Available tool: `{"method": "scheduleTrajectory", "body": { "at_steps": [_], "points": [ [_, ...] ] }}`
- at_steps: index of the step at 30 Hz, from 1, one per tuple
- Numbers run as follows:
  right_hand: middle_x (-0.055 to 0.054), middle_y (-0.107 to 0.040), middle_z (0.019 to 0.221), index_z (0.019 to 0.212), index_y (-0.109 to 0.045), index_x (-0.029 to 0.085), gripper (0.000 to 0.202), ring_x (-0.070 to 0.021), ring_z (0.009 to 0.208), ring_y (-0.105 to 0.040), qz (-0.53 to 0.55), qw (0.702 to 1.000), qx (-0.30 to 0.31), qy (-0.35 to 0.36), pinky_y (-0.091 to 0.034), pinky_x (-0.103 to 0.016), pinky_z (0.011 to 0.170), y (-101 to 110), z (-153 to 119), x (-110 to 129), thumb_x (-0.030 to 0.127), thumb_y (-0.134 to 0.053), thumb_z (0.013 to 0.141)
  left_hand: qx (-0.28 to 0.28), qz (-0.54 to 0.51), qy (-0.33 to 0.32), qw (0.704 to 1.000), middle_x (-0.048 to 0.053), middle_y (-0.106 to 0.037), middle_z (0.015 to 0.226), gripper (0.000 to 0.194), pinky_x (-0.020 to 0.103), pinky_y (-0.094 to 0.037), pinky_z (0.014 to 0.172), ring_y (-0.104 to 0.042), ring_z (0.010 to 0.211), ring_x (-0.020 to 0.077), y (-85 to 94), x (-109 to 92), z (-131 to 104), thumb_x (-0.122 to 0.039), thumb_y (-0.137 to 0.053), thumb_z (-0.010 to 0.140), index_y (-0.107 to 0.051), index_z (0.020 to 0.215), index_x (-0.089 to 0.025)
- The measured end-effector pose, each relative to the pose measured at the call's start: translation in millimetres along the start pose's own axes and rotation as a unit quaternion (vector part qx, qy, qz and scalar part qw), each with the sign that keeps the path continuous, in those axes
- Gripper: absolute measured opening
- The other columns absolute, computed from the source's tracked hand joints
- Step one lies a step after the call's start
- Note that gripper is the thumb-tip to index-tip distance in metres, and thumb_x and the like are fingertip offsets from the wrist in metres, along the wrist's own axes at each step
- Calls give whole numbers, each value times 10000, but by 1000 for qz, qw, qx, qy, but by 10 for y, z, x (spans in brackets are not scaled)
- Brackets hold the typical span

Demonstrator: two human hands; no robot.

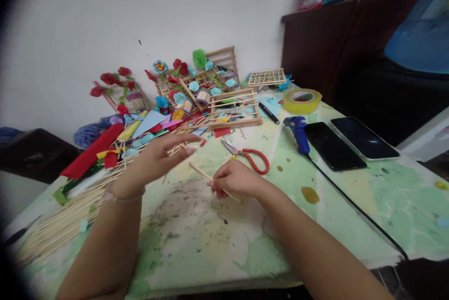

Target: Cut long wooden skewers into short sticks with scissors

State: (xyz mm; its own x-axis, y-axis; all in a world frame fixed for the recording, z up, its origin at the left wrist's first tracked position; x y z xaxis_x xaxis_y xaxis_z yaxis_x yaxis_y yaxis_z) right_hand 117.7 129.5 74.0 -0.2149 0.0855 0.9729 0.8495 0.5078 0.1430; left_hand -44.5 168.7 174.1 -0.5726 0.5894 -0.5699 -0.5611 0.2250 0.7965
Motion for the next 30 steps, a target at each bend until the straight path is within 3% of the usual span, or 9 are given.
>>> {"method": "scheduleTrajectory", "body": {
  "at_steps": [3, 6, 11, 16, 19, 22, 24, 27, 30],
  "points": [
    [-37, -635, 556, 576, -662, 147, 246, -114, 499, -540, -92, 996, 6, 12, -395, -224, 502, -12, -11, 0, 311, -578, 739, 157, 55, -92, 982, 58, -682, 1025, 287, 281, -410, 835, -602, 951, 204, -259, -185, -52, -353, -488, 865, -657, 1069, -243],
    [-34, -640, 568, 582, -659, 147, 220, -106, 483, -514, -145, 989, 11, -6, -358, -220, 471, 9, -21, -13, 279, -557, 726, 274, 104, -60, 954, 58, -698, 830, 252, 250, -396, 640, -609, 730, 176, -443, -102, -56, -282, -455, 863, -693, 901, -210],
    [-20, -616, 550, 569, -641, 159, 216, -103, 468, -494, -207, 978, 24, -13, -318, -222, 448, 49, -31, -18, 278, -534, 714, 369, 49, 7, 928, 11, -667, 671, 233, 206, -337, 508, -553, 542, 111, -493, 123, -44, -205, -441, 800, -675, 798, -199],
    [-8, -607, 527, 566, -648, 170, 187, -102, 466, -496, -245, 968, 59, -12, -314, -226, 466, 15, -39, -26, 229, -517, 686, 411, 75, 44, 908, -7, -603, 518, 215, 213, -296, 447, -508, 450, 107, -555, 150, -77, -146, -440, 707, -622, 604, -199],
    [-4, -608, 527, 567, -656, 172, 179, -99, 474, -491, -265, 963, 55, -7, -304, -226, 470, 1, -37, -19, 194, -513, 673, 409, 64, 43, 909, -9, -586, 482, 205, 222, -284, 433, -483, 421, 108, -576, 141, -75, -141, -457, 684, -603, 553, -200],
    [-2, -604, 541, 581, -652, 176, 203, -105, 485, -482, -271, 962, 17, 9, -293, -234, 463, 51, -30, 6, 257, -525, 717, 357, 67, 33, 931, -10, -580, 470, 190, 224, -291, 457, -480, 435, 107, -518, 154, -35, -139, -489, 672, -593, 523, -195],
    [-8, -617, 585, 639, -667, 180, 249, -115, 516, -486, -249, 966, -59, 36, -299, -240, 474, 158, -34, 34, 360, -539, 754, 321, 53, 36, 945, -7, -595, 497, 180, 220, -306, 470, -488, 445, 102, -457, 176, -4, -178, -503, 703, -608, 557, -189],
    [-37, -649, 698, 776, -676, 175, 387, -138, 597, -525, -178, 953, -237, 58, -337, -250, 528, 418, -82, 42, 495, -461, 818, 263, -5, 94, 960, 9, -620, 560, 241, 214, -354, 479, -507, 444, 95, -367, 251, 48, -318, -507, 774, -618, 616, -174],
    [-64, -661, 785, 882, -650, 178, 409, -168, 665, -558, -201, 911, -360, -11, -345, -266, 559, 631, -146, -24, 503, -405, 848, 174, -94, 152, 968, 14, -604, 563, 303, 219, -391, 493, -498, 448, 93, -287, 333, 99, -425, -545, 768, -612, 627, -164]
  ]
}}
Point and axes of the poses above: each hand's wrist, its own z-axis towards the middle knuckle, its own y-axis out of the back of the hand, x = y × z, the point moved 3 cm from there along z, towards the middle knuckle
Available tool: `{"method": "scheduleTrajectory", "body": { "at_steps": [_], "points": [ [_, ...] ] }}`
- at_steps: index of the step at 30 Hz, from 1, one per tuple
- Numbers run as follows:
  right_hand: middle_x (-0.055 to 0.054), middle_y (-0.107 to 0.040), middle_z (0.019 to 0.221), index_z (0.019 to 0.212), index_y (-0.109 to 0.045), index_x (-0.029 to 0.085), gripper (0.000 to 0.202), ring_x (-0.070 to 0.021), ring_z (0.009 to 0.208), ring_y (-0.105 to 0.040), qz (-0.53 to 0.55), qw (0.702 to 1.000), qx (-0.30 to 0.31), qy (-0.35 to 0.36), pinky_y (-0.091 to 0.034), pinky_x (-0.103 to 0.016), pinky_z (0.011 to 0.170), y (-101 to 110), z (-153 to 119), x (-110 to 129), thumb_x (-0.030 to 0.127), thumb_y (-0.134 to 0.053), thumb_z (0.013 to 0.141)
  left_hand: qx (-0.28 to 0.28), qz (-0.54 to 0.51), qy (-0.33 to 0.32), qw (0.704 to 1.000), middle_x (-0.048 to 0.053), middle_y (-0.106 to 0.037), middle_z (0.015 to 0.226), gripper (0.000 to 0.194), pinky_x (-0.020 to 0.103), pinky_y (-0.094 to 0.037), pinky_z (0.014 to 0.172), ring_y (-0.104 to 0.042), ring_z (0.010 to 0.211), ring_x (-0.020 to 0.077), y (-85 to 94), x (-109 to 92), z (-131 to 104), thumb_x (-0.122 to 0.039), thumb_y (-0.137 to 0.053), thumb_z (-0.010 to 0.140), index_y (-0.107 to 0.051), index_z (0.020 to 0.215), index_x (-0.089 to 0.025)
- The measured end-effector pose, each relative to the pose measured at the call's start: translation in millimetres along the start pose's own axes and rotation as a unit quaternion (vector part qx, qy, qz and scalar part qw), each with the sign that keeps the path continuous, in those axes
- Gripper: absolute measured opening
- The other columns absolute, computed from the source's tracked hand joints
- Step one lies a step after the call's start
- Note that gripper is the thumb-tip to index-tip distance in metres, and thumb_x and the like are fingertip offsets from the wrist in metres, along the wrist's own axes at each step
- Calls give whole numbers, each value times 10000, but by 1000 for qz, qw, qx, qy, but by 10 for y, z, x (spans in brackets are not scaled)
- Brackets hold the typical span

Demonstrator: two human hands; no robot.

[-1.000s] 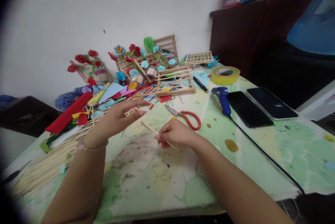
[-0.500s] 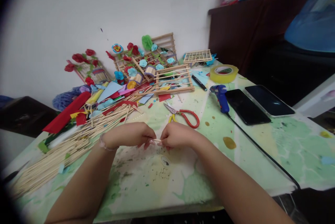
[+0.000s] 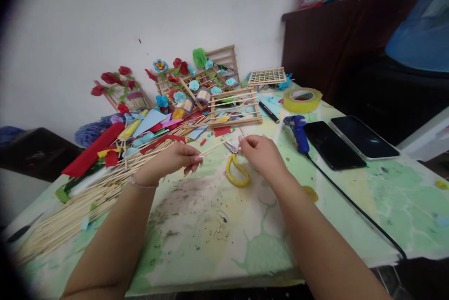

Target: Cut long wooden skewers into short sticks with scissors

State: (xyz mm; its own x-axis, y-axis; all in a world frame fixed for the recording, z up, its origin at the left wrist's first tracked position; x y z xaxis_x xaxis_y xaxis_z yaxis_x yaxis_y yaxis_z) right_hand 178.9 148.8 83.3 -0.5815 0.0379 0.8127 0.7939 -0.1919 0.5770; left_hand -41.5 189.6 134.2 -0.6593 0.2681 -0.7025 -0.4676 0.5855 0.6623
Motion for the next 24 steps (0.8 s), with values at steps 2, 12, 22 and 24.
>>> {"method": "scheduleTrajectory", "body": {
  "at_steps": [2, 12, 22, 24],
  "points": [
    [-74, -661, 841, 981, -612, 186, 356, -187, 694, -564, -104, 994, -15, -40, -329, -271, 550, 32, 18, -62, 467, -471, 815, -42, -65, 2, 997, 11, -589, 551, 310, 219, -382, 485, -475, 446, 86, 50, 26, 17, -444, -583, 743, -619, 634, -157],
    [-144, -555, 1055, 1001, -536, 156, 336, -267, 939, -533, -285, 956, 69, -3, -390, -307, 683, -191, -86, -72, 291, -546, 694, -98, -193, -12, 976, 6, -591, 563, 304, 231, -385, 500, -465, 462, 81, 134, 59, -5, -450, -640, 704, -633, 655, -149],
    [-148, -548, 1048, 978, -560, 148, 384, -285, 959, -540, -289, 949, 129, 0, -411, -328, 702, -135, -116, -61, 398, -564, 686, -132, -196, -17, 972, 10, -595, 544, 301, 236, -378, 500, -458, 452, 80, 205, 58, -22, -432, -636, 710, -632, 650, -138],
    [-162, -542, 1071, 1004, -556, 135, 442, -300, 983, -532, -302, 946, 115, -10, -413, -323, 689, -163, -127, -27, 368, -613, 633, -135, -194, -11, 972, 6, -597, 541, 288, 234, -374, 491, -454, 438, 77, 199, 81, -7, -421, -632, 714, -633, 655, -140]
  ]
}}
Point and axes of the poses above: each hand's wrist, its own z-axis towards the middle knuckle, its own y-axis out of the back of the hand, x = y × z, the point moved 3 cm from there along z, towards the middle knuckle
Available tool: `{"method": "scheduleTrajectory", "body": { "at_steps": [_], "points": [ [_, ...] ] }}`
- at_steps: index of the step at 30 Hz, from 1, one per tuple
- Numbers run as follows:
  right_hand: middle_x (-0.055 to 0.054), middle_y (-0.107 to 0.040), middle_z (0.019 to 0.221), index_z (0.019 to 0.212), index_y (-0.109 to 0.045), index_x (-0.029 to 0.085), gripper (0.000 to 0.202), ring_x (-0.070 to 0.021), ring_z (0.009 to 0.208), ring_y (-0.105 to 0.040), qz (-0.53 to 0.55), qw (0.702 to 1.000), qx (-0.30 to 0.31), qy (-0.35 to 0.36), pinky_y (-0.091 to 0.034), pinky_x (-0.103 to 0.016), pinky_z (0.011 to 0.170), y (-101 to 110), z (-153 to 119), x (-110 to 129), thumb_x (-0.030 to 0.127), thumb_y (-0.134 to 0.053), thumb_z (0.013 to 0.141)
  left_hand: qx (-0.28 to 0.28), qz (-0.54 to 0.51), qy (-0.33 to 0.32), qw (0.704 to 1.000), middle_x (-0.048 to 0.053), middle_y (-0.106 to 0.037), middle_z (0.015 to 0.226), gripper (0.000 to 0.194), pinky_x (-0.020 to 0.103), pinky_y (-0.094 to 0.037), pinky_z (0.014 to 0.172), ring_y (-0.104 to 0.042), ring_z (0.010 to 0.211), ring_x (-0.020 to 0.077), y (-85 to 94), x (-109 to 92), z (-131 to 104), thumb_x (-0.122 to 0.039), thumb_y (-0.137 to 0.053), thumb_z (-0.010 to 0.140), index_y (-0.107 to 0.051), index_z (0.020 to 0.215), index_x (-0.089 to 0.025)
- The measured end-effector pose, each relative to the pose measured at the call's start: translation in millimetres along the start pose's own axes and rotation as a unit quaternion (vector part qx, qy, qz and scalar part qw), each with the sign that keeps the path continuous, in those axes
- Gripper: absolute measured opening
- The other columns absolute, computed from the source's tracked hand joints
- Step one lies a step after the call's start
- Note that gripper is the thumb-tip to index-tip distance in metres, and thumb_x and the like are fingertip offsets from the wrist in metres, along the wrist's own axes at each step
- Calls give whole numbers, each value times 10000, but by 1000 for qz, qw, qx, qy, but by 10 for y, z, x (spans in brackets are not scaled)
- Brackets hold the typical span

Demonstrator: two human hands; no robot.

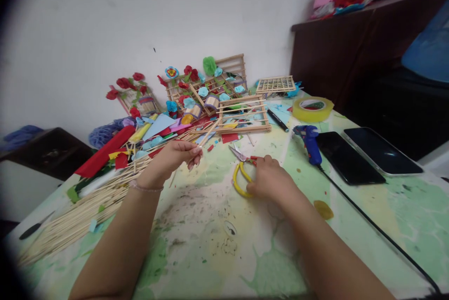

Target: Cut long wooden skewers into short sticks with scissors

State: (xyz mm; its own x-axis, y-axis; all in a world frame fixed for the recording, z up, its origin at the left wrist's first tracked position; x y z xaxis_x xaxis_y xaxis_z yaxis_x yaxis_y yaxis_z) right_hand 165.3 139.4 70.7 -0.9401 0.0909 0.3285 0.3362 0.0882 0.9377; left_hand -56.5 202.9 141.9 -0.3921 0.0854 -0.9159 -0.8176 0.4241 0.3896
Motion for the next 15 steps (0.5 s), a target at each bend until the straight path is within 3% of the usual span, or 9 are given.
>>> {"method": "scheduleTrajectory", "body": {
  "at_steps": [5, 9, 11, 15],
  "points": [
    [-145, -617, 918, 932, -592, 126, 305, -255, 779, -594, 23, 998, -18, -61, -370, -292, 553, -22, 42, -11, 211, -574, 640, 5, 0, -2, 1000, 3, -596, 544, 286, 227, -370, 482, -457, 431, 73, 7, 27, 17, -413, -619, 727, -629, 663, -135],
    [-89, -647, 782, 856, -639, 159, 248, -223, 681, -593, 210, 973, -20, -97, -359, -278, 518, 20, 134, -141, 254, -617, 628, -5, -9, -21, 1000, 2, -585, 538, 280, 219, -362, 473, -448, 432, 67, 46, -33, -21, -394, -627, 723, -624, 660, -121],
    [-80, -655, 835, 907, -638, 164, 295, -205, 712, -595, 371, 925, -40, -76, -399, -274, 560, 60, 160, -145, 260, -632, 628, -11, -12, -34, 999, 2, -581, 539, 275, 214, -362, 477, -441, 436, 62, 73, -77, -52, -380, -627, 728, -621, 645, -118],
    [-44, -626, 902, 980, -600, 203, 394, -155, 742, -575, 626, 777, -40, 45, -446, -269, 636, 99, 119, 22, 272, -696, 604, -10, -12, -43, 999, 3, -578, 543, 269, 209, -365, 478, -436, 442, 60, 113, -141, -105, -358, -620, 742, -616, 621, -117]
  ]
}}
Point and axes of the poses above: each hand's wrist, its own z-axis towards the middle knuckle, its own y-axis out of the back of the hand, x = y × z, the point moved 3 cm from there along z, towards the middle knuckle
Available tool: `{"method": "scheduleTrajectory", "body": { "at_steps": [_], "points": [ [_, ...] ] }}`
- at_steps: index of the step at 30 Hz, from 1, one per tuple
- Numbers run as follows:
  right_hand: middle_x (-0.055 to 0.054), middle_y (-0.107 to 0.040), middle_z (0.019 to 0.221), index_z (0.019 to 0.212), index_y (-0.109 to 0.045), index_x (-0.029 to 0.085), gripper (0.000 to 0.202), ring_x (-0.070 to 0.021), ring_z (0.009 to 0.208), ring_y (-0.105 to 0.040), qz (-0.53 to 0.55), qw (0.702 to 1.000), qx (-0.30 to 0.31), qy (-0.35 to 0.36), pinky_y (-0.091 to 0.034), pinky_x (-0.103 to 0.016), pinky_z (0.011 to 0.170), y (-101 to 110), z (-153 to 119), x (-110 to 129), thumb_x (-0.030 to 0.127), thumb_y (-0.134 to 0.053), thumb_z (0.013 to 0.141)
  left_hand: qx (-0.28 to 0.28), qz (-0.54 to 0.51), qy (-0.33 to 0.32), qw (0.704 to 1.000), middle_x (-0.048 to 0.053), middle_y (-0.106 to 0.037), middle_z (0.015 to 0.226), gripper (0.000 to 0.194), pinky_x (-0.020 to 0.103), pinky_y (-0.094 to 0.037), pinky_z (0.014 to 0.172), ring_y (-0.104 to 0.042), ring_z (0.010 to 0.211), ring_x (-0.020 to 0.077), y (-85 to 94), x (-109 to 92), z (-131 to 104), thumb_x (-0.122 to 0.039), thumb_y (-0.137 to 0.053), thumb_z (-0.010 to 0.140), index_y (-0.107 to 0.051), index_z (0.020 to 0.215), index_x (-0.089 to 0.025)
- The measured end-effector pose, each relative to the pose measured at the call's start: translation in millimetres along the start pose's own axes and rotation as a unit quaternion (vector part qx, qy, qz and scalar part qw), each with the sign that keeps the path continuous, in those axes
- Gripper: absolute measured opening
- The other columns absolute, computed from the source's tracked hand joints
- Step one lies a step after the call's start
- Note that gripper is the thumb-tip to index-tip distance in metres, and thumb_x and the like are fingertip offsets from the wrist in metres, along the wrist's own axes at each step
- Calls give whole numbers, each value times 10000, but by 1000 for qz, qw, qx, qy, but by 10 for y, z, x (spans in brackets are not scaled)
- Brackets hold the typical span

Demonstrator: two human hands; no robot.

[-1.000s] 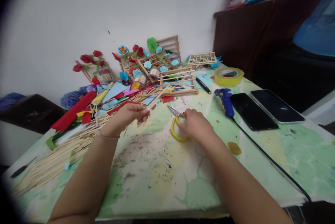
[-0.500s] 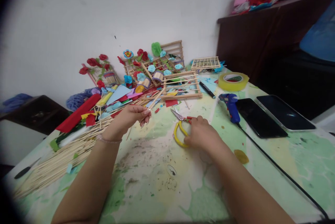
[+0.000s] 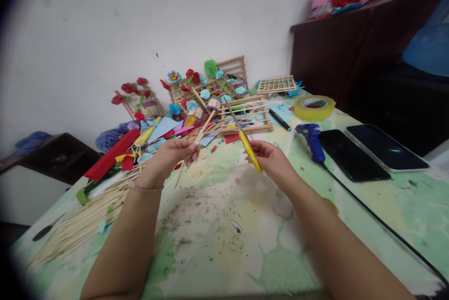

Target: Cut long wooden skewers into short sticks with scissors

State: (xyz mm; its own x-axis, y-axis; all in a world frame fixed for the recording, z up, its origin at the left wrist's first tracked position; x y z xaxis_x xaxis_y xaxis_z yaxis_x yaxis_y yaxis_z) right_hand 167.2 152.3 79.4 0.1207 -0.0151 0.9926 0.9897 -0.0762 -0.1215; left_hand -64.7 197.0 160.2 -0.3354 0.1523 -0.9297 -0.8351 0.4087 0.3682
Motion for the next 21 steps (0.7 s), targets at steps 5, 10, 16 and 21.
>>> {"method": "scheduleTrajectory", "body": {
  "at_steps": [5, 10, 16, 21],
  "points": [
    [45, -437, 674, 970, -555, 199, 407, -77, 539, -391, 75, 994, 75, -2, -329, -244, 506, -205, -98, -23, 375, -699, 633, -6, 8, -2, 1000, -2, -574, 539, 259, 200, -362, 473, -438, 444, 59, 7, -77, -54, -331, -603, 758, -609, 607, -121],
    [44, -380, 716, 871, -478, 201, 406, -82, 602, -358, -19, 987, 157, -32, -288, -229, 525, -286, -164, 21, 251, -696, 531, -7, 20, 6, 1000, 5, -574, 540, 272, 198, -350, 453, -425, 432, 53, -15, -147, -116, -324, -595, 758, -600, 584, -115],
    [42, -348, 703, 833, -433, 195, 399, -94, 618, -323, -68, 972, 224, -26, -259, -237, 539, -325, -204, 54, 302, -676, 534, 49, 38, 19, 998, 6, -590, 545, 271, 204, -372, 466, -452, 432, 64, -78, -100, -116, -364, -591, 765, -619, 647, -122],
    [26, -365, 735, 891, -454, 187, 410, -106, 641, -330, -84, 961, 265, 0, -270, -253, 570, -292, -203, -14, 380, -663, 596, 62, 46, 26, 997, -6, -568, 534, 276, 191, -338, 426, -437, 417, 55, -114, -76, -121, -364, -579, 780, -611, 639, -129]
  ]
}}
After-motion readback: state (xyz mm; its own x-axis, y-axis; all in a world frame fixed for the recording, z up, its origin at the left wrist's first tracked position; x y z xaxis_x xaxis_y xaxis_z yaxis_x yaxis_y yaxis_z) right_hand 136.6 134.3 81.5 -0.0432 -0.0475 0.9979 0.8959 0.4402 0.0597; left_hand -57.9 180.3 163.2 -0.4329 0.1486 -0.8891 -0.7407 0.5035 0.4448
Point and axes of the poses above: each hand's wrist, its own z-axis towards the middle knuckle, its own y-axis out of the back of the hand, x = y × z, the point moved 3 cm from there along z, towards the middle knuckle
